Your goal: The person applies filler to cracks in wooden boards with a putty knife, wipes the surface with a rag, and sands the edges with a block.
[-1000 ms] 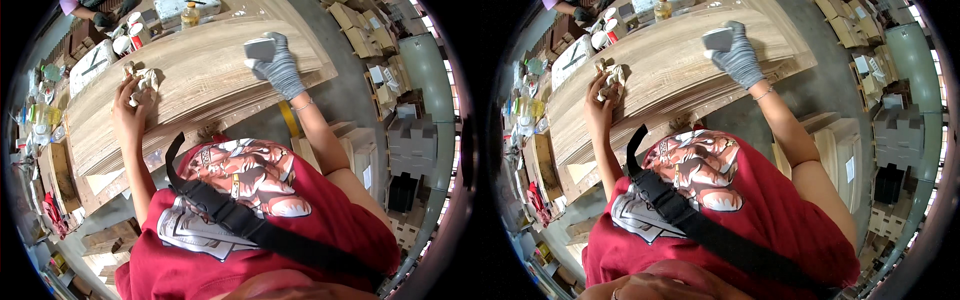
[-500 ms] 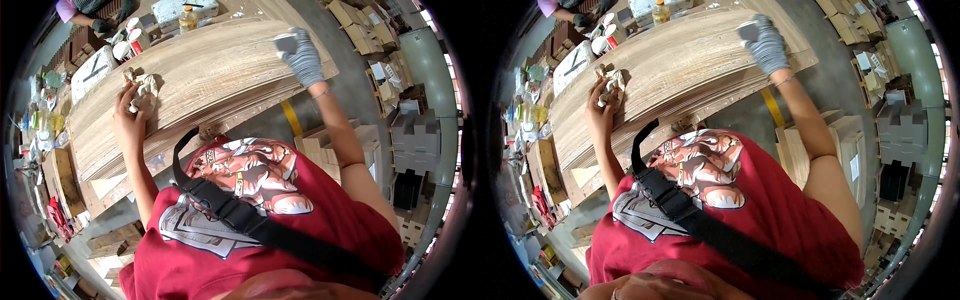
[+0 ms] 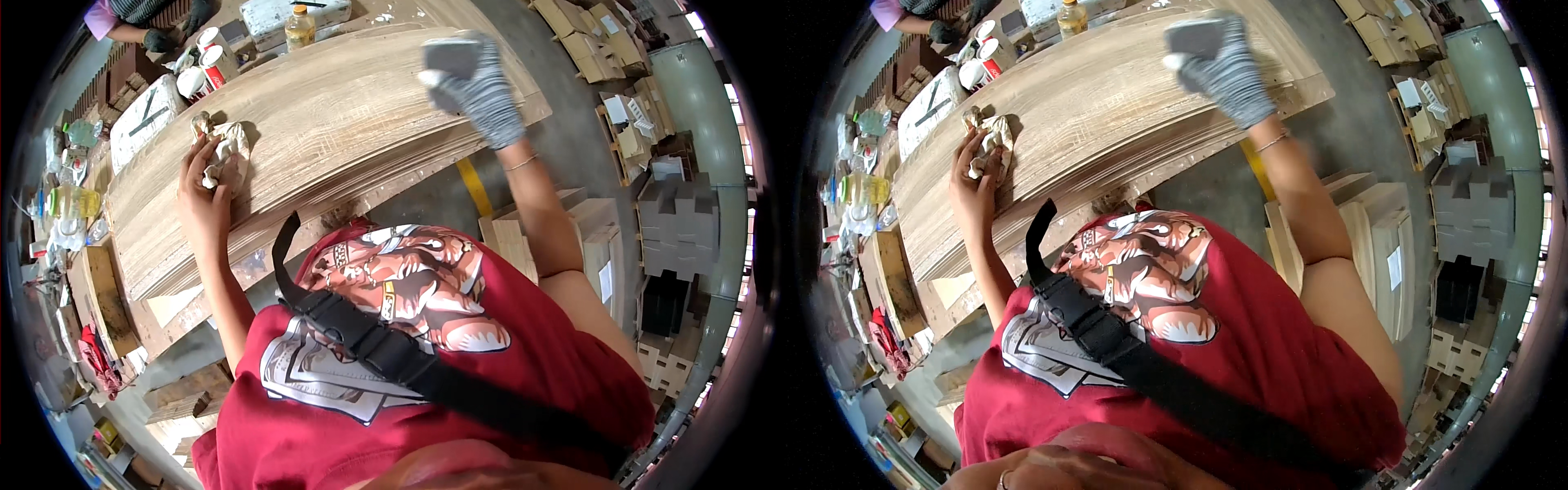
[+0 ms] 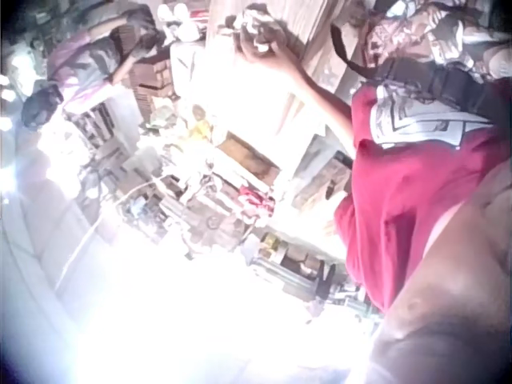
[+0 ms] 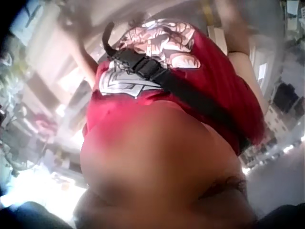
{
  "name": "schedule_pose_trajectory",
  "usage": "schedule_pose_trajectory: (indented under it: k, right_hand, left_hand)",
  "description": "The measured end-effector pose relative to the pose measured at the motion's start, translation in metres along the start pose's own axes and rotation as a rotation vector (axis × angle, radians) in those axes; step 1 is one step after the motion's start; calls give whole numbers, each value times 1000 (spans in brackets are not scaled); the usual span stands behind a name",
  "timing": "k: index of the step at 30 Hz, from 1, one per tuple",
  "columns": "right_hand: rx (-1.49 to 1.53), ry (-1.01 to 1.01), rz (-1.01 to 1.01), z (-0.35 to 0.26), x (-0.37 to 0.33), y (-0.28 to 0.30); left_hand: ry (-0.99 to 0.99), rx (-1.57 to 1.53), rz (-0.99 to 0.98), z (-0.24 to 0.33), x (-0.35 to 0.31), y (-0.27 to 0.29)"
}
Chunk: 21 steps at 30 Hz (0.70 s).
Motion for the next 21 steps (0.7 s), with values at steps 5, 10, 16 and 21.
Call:
schedule_pose_trajectory:
  k: [5, 10, 16, 21]
  right_hand:
    - [-233, -53, -113, 42, 4, -11]
    - [-72, 23, -72, 12, -11, -15]
    - [18, -238, -140, 15, -10, -18]
    - [-55, -111, -106, 19, -12, -26]
  left_hand:
    - [16, -42, -13, 2, 2, 1]
    - [-23, 32, -9, 0, 2, 1]
    - [12, -15, -3, -5, 1, 4]
    - [10, -10, -16, -1, 1, 4]
Point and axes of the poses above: each hand's wrist, its own x-axis towards the middle knuckle, its own y-axis out of the back of the hand, z = x × y, the point moved 8 cm from there along x, towards the middle knuckle, and after that the axes turned 8 degrees about -x, right-handed, at the moved point
